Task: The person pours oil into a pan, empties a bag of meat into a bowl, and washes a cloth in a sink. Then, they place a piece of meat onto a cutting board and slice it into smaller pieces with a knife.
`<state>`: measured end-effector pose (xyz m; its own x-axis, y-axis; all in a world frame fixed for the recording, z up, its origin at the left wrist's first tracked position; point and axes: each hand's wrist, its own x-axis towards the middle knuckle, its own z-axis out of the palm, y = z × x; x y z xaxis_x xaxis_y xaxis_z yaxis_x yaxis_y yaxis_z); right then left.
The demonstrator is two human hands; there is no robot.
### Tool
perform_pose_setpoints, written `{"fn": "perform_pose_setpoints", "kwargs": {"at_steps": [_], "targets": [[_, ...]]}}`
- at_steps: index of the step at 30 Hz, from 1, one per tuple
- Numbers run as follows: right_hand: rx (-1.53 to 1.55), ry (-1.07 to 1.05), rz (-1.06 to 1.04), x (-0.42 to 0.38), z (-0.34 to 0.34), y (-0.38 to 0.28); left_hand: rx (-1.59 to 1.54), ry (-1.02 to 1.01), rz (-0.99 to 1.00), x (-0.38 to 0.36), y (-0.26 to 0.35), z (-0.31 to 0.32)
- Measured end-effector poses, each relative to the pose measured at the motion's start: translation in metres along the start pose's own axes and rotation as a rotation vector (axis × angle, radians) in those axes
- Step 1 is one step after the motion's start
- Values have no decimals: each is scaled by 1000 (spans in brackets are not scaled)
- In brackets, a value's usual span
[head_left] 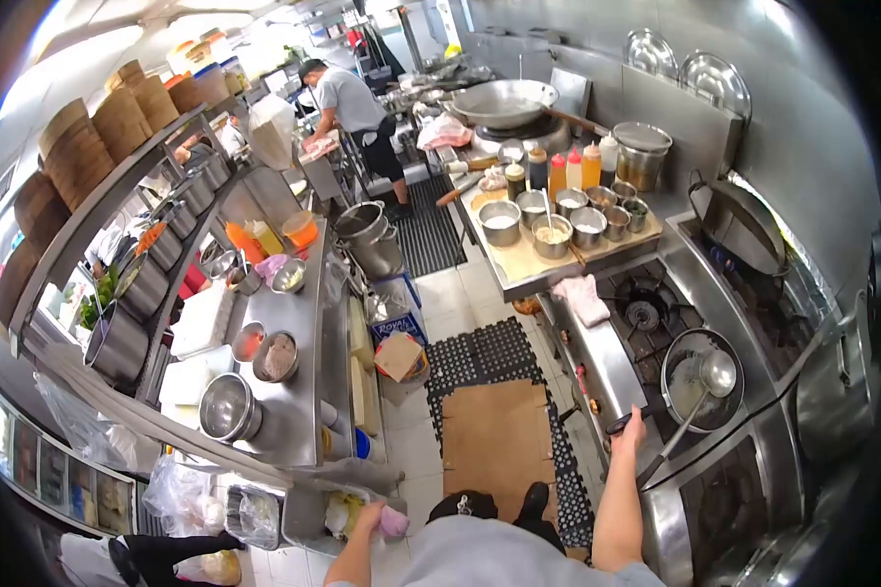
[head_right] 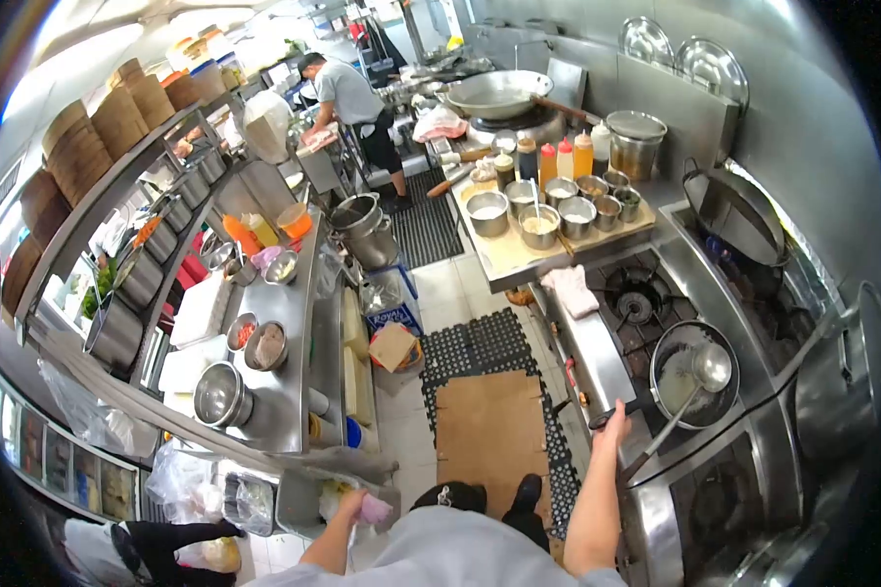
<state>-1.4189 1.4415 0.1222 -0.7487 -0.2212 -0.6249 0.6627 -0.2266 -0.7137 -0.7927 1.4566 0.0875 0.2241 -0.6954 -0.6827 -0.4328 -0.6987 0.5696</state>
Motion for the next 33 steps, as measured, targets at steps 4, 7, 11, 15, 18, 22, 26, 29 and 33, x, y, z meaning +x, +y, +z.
{"fn": "perform_pose_setpoints", "kwargs": {"at_steps": [4,7,11,15,18,22,26,29,33], "targets": [[-389,381,-430,-9,2,18,-225,-53,-224,7,-23,-4],[-448,428,-507,-28,-22,20,-125,-225,-382,32,-11,-8],[-407,402,-429,-94,-36,-36,112,-349,-178,29,82,-12],[-498,520,-468,-101,-77,-34,140,-480,-123,65,139,-6],[-512,598,-505,-93,-127,-24,117,-539,-111,75,163,-5],[-556,671,-473,-127,-165,-52,53,-593,-102,80,181,2],[-493,726,-476,-138,-201,-67,-21,-630,-104,78,186,8],[-454,748,-492,-121,-236,-60,-111,-631,-112,69,179,6],[-440,748,-462,-97,-280,-47,-260,-543,-118,41,171,6]]}}
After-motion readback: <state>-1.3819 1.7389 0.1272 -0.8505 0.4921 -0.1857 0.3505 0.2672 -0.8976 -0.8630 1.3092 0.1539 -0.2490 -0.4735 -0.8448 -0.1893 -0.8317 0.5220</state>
